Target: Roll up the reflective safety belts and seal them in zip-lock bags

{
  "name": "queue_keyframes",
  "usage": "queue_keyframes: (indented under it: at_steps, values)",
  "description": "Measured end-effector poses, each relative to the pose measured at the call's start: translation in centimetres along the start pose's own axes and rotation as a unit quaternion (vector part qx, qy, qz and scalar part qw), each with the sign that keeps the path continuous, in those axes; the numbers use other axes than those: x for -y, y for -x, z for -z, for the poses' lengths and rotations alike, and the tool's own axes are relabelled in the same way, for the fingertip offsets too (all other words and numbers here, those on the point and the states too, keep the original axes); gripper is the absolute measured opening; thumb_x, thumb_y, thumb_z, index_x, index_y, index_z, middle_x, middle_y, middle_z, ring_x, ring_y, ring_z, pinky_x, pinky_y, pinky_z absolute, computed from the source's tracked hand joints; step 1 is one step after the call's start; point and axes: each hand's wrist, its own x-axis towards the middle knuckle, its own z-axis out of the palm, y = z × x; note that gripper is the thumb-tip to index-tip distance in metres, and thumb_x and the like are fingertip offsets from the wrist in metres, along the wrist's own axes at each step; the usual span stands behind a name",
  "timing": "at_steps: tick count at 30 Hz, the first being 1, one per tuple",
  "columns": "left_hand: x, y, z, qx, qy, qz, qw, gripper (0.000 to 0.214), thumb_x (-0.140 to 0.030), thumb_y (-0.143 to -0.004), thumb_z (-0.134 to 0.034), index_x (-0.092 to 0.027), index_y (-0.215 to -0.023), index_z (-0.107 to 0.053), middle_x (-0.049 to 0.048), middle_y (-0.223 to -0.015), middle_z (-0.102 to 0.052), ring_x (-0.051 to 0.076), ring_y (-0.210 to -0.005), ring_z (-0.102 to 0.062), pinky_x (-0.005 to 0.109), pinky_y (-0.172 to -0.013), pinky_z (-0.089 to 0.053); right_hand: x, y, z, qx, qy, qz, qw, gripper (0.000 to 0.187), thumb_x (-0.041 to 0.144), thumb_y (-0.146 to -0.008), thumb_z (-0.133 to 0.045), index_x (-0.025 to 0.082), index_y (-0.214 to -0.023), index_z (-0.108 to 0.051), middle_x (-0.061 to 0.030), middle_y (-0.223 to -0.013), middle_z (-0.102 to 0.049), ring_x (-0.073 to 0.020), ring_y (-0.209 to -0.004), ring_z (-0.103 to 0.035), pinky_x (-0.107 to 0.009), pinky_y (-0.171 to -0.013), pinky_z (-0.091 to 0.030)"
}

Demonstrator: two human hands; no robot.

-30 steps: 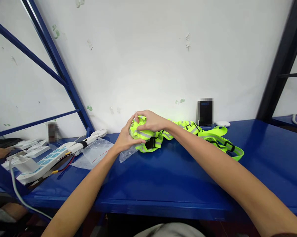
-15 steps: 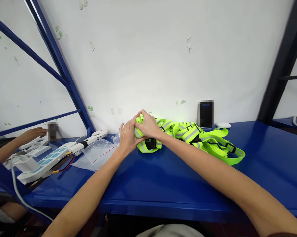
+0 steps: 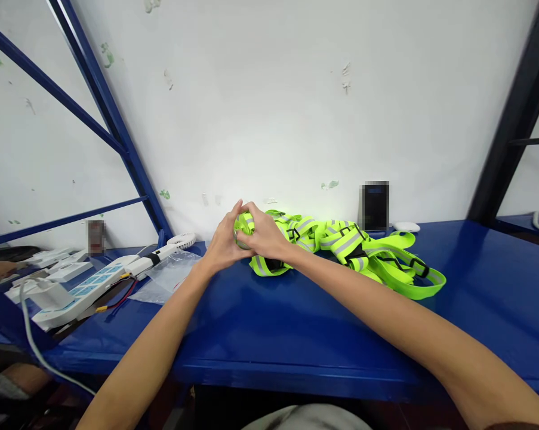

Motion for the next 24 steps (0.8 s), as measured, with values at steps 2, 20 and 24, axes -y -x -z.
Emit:
queue_keyframes:
  at_steps: [2,20,24]
  values:
    - [-0.4,0.1,-0.6,-0.026,-0.076,0.009,0.997,0.109,-0.043,-0.071,-0.076,-0.025,-0.156,-0.010,0.0147,-0.140,-0.051,0.032,-0.125,-0.052,0.052,-0.109,-0.037,0.4,-0.1,-0.4,-0.011,-0.014,-0.070,0.997,0.036,0.030,-0.077,-0.056,0.022,-0.110,-0.045,-0.0012,-0.089,-0.060,-0.0167,-0.062,-0.050,-0.033,-0.066,-0.040]
    - [0.4,0.7,-1.5,-0.145,-0.156,-0.029,0.977,0.087,-0.062,-0.081,-0.064,-0.032,-0.150,-0.021,0.0155,-0.141,-0.051,0.032,-0.134,-0.047,0.055,-0.113,-0.030,2.4,-2.7,6.0,0.148,-0.080,-0.118,0.979,0.093,0.040,-0.069,-0.081,0.024,-0.150,-0.039,-0.0160,-0.132,-0.057,-0.0290,-0.105,-0.062,-0.044,-0.084,-0.054]
    - [-0.1,0.9,-1.1,-0.171,-0.177,-0.025,0.969,0.084,-0.062,-0.081,-0.065,-0.034,-0.147,-0.023,0.0163,-0.142,-0.049,0.032,-0.133,-0.047,0.055,-0.109,-0.035,2.5,-2.7,5.4,0.166,-0.058,-0.127,0.976,0.070,0.041,-0.071,-0.079,0.022,-0.134,-0.056,-0.0150,-0.121,-0.060,-0.0261,-0.095,-0.062,-0.037,-0.073,-0.054]
